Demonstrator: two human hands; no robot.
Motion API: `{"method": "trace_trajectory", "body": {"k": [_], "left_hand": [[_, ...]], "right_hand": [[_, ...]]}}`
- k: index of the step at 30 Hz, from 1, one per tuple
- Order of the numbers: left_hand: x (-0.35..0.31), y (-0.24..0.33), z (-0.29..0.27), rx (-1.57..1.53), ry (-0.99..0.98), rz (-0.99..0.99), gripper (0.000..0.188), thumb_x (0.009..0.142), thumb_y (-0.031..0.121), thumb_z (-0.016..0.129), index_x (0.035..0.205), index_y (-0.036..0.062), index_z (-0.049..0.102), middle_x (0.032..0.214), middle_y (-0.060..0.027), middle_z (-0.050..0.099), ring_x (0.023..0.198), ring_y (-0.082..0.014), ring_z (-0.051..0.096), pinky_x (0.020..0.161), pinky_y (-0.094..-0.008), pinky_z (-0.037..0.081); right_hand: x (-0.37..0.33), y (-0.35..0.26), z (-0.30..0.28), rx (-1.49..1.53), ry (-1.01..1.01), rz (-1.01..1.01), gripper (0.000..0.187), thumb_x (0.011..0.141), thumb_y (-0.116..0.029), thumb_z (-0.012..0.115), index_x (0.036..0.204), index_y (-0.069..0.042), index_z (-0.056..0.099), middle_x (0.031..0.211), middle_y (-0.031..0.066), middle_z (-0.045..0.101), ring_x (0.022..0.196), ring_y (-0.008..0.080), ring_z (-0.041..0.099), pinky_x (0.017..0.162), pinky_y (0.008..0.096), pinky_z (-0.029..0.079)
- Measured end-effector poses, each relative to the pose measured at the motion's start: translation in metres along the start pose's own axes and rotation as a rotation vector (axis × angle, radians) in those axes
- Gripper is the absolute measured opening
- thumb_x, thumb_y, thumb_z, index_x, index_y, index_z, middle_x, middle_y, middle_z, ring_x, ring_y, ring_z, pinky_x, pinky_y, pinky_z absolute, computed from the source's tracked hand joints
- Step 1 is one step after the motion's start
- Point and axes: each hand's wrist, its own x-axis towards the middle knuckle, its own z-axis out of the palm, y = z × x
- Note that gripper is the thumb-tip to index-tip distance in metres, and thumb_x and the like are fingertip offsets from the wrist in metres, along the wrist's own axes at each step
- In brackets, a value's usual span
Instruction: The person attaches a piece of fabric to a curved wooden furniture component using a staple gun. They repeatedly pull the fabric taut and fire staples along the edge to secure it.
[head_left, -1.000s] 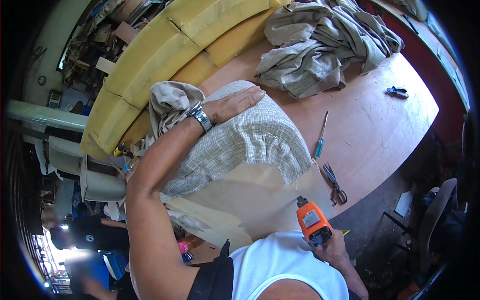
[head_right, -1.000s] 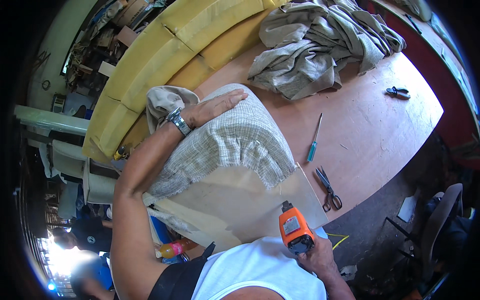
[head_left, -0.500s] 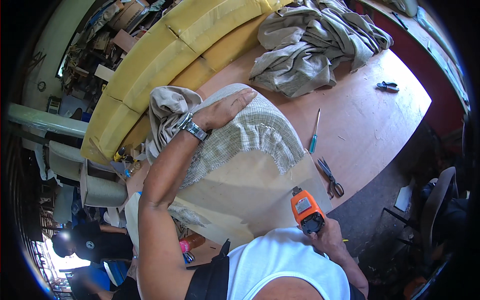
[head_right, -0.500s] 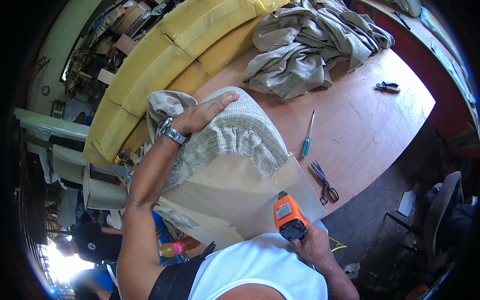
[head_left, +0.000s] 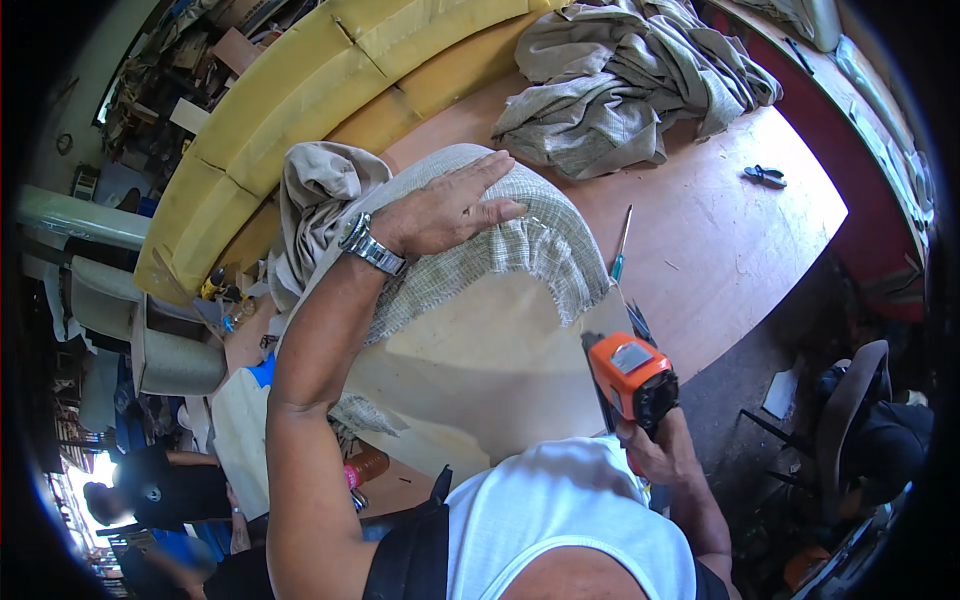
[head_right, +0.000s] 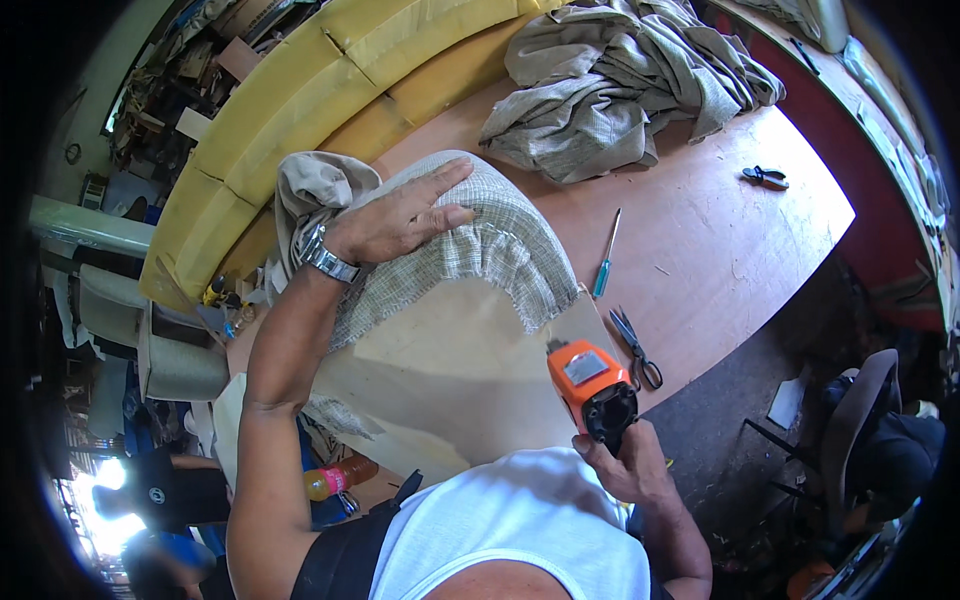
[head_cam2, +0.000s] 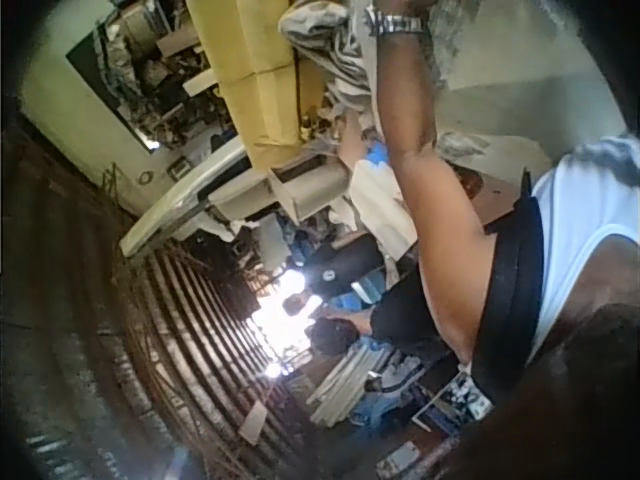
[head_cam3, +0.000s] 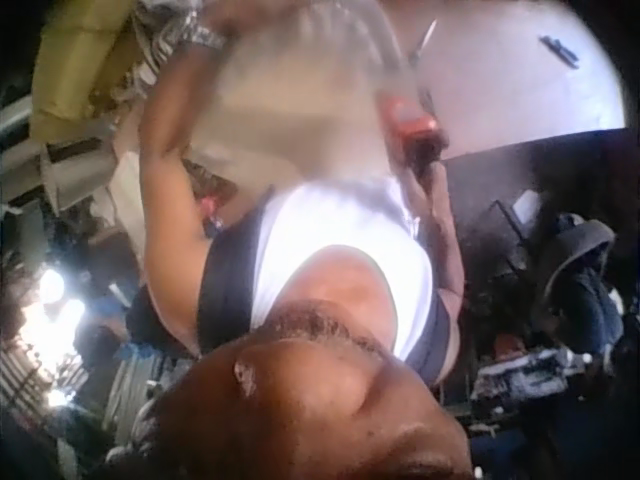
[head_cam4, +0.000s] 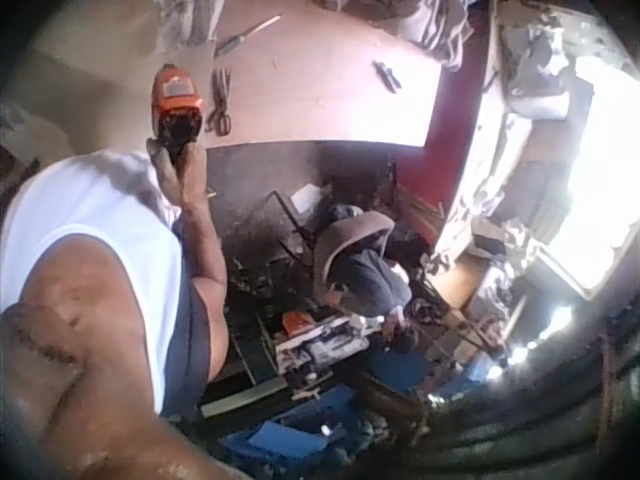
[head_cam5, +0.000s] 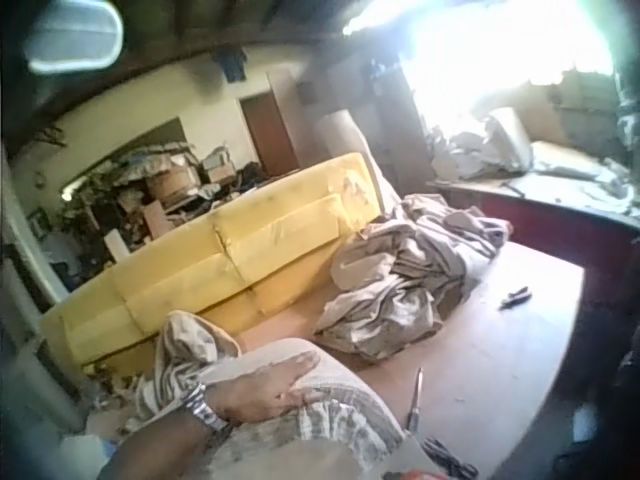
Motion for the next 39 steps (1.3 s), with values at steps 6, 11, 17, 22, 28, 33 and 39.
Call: {"method": "trace_trajectory", "body": {"k": [6, 11, 17, 22, 28, 33, 39], "left_hand": [[-0.008, 0.008, 0.004, 0.135, 0.061, -0.02, 0.098, 0.086, 0.06, 0.069, 0.152, -0.0031, 0.034, 0.156, -0.0249, 0.039, 0.147, -0.0348, 0.036, 0.121, -0.0411, 0.029], [-0.01, 0.016, 0.014, 0.192, 0.193, -0.124, 0.104, 0.072, 0.057, 0.082, 0.146, -0.0034, 0.041, 0.154, -0.0214, 0.044, 0.141, -0.033, 0.045, 0.116, -0.0433, 0.039], [-0.021, 0.031, 0.014, 0.262, 0.219, -0.289, 0.103, 0.073, 0.058, 0.08, 0.146, -0.0024, 0.04, 0.147, -0.0238, 0.05, 0.135, -0.0351, 0.051, 0.112, -0.0432, 0.043], [-0.02, 0.034, 0.008, 0.21, 0.181, -0.277, 0.104, 0.07, 0.057, 0.083, 0.143, -0.0037, 0.042, 0.146, -0.0242, 0.051, 0.133, -0.0358, 0.053, 0.111, -0.0435, 0.044], [-0.027, 0.018, 0.01, 0.185, 0.179, -0.082, 0.125, 0.059, 0.057, 0.089, 0.149, -0.0081, 0.033, 0.151, -0.0266, 0.044, 0.139, -0.0373, 0.046, 0.116, -0.0404, 0.038], [-0.041, 0.008, -0.045, -0.204, -0.053, 0.049, 0.102, 0.078, 0.059, 0.079, 0.146, -0.0079, 0.042, 0.146, -0.0235, 0.052, 0.136, -0.0327, 0.05, 0.114, -0.0381, 0.039], [0.007, -0.076, -0.029, -0.34, 0.142, -0.305, 0.066, 0.107, 0.053, 0.039, 0.14, -0.002, 0.054, 0.14, -0.0161, 0.06, 0.13, -0.0278, 0.055, 0.112, -0.0358, 0.041]], "right_hand": [[0.033, -0.062, 0.017, 0.083, -0.068, -0.389, 0.016, 0.093, -0.012, 0.069, 0.102, -0.002, 0.06, 0.085, 0.0029, 0.06, 0.071, 0.0115, 0.058, 0.061, 0.0285, 0.047], [0.073, -0.092, 0.028, -0.203, -0.073, -0.486, 0.021, 0.096, -0.024, 0.064, 0.099, -0.004, 0.061, 0.076, 0.0034, 0.06, 0.068, 0.0128, 0.06, 0.059, 0.0294, 0.049], [0.097, -0.11, 0.05, -0.211, -0.045, -0.452, 0.041, 0.1, -0.043, 0.059, 0.096, -0.002, 0.06, 0.065, 0.0024, 0.059, 0.061, 0.014, 0.063, 0.055, 0.0317, 0.051], [0.099, -0.12, 0.051, -0.358, -0.027, -0.374, 0.041, 0.099, -0.041, 0.063, 0.1, -0.001, 0.06, 0.065, 0.0046, 0.06, 0.06, 0.0148, 0.064, 0.056, 0.0322, 0.052], [0.093, -0.118, 0.048, -0.441, -0.016, -0.357, 0.028, 0.099, -0.028, 0.063, 0.102, -0.001, 0.06, 0.065, 0.0049, 0.06, 0.06, 0.0148, 0.063, 0.058, 0.0325, 0.052], [0.067, -0.07, 0.027, -0.267, -0.032, -0.258, 0.023, 0.098, -0.024, 0.062, 0.102, -0.001, 0.059, 0.067, 0.0034, 0.06, 0.061, 0.0147, 0.062, 0.058, 0.0324, 0.052], [0.052, -0.048, 0.03, -0.159, -0.018, -0.16, 0.021, 0.097, -0.021, 0.063, 0.097, 0.001, 0.06, 0.07, 0.0039, 0.06, 0.063, 0.012, 0.06, 0.055, 0.0307, 0.05]]}}
